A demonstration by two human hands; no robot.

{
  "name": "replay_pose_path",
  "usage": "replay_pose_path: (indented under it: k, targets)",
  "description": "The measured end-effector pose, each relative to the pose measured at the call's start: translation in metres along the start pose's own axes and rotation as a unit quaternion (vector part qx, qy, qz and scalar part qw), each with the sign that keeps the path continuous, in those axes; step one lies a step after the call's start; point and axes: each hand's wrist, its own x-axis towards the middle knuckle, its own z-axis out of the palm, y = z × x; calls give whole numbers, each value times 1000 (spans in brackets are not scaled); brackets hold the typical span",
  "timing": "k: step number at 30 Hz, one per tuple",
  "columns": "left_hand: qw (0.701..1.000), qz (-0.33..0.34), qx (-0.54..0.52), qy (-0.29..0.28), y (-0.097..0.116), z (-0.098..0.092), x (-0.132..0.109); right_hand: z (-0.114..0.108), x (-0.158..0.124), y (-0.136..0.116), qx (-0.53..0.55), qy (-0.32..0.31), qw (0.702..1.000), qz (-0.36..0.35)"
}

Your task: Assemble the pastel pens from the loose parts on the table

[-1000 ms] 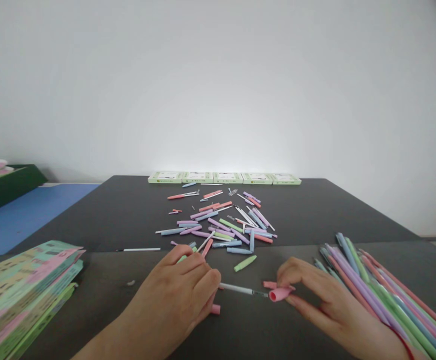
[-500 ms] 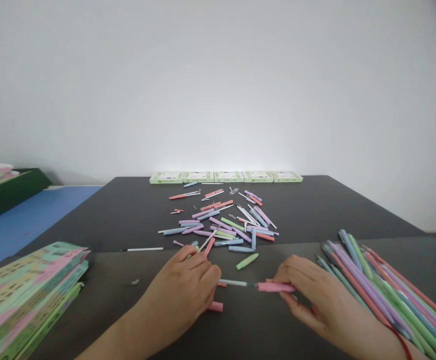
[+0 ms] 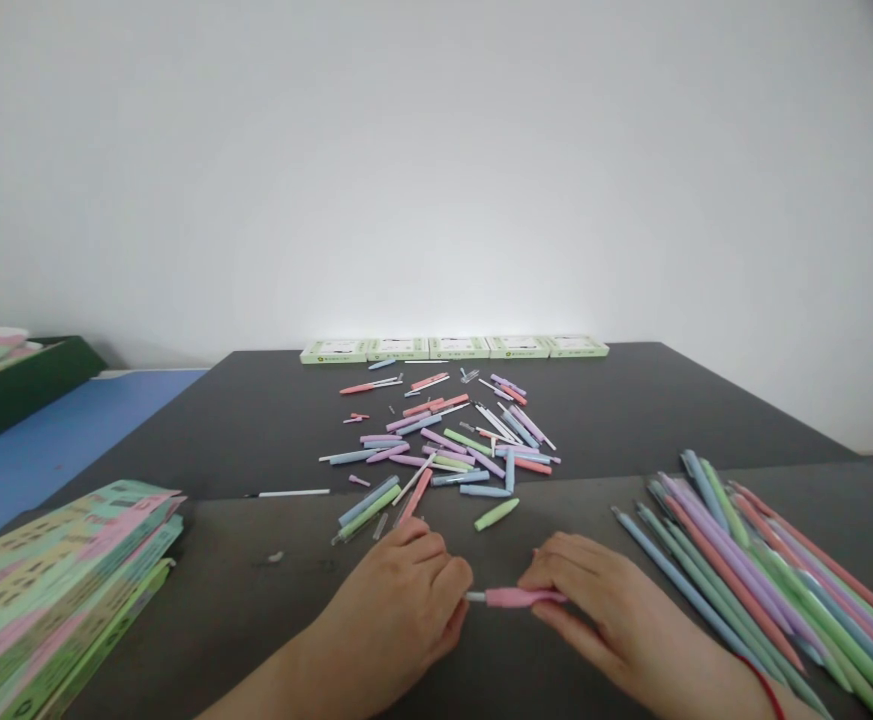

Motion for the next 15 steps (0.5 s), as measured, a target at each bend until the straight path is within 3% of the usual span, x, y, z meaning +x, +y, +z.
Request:
replay_pose_path:
  k: [6,11,15]
  targets:
    - [998,-13,-41,-46,9,4,3,20,0,-2,86,-30,992,88]
    - [978,-141,-139,-66,-9,-21,-4,22,1,2,130,-28,981,140]
    - [973,-171,-85,-129,-21,-33,-10,20,3,5,137,-18,980,141]
